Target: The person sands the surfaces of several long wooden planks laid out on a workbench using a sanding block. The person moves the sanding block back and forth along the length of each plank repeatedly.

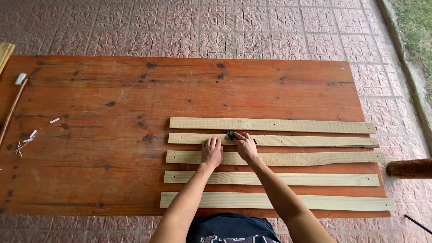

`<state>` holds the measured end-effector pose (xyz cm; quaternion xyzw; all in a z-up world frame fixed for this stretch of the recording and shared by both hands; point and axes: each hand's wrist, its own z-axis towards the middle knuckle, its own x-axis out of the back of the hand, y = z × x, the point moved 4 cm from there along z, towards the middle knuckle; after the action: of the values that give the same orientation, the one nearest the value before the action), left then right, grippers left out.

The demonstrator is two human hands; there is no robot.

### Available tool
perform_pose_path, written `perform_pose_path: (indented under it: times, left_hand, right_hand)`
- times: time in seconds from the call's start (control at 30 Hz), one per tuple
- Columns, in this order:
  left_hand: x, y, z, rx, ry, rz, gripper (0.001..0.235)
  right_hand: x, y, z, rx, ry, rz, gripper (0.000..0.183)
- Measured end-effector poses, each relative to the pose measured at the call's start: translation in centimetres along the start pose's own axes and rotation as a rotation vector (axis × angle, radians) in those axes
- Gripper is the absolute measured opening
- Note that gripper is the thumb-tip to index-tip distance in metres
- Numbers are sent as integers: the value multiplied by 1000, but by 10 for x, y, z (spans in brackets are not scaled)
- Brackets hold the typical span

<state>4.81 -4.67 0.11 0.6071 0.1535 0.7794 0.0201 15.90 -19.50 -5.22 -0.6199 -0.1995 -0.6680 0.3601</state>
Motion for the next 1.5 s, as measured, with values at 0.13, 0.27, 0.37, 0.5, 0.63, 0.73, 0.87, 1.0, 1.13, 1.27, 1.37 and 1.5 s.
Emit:
perform_pose_path:
  times: [0.13,0.27,0.37,0.5,0.63,0.73,0.87,1.0,1.13,1.27,1.37,1.5]
  left_hand:
    - [2,0,0,-4,2,-14,31]
    - [-3,-1,-3,-19,10,15,33]
    - [-5,-2,-2,-18,-2,12,35]
    - [-4,-1,-2,-12,-25,9,35]
    - [-8,-2,-3,-6,-11,14,36]
    - [-8,-2,-1,-6,-1,5,36]
    - [-6,-1,-4,-3,-7,10,35]
    - [-4,1,-5,7,-104,42,33]
    - [10,6,-7,5,-90,62,33]
    - [7,3,-12,11,-82,41,34]
    - [7,1,-10,-1,-90,30,35]
    - [8,0,-5,-11,-85,27,36]
  right_hand:
    - [8,-17,-4,22,59,48,29]
    - [11,-18,-21,50,42,64,31]
    - [14,-6,-30,40,34,62,30]
    - [12,12,-31,-27,11,34,31]
    - [17,7,-17,-64,6,64,32]
    - [4,1,-7,-70,23,41,30]
    - [15,-26,-6,-34,28,69,30]
    - [16,-27,-18,-6,15,73,27]
    - [23,-11,-29,-18,-5,63,27]
    - [11,13,-35,-40,-18,78,29]
    - [21,7,-26,-33,-14,37,29]
    - [24,-2,-9,-24,14,57,27]
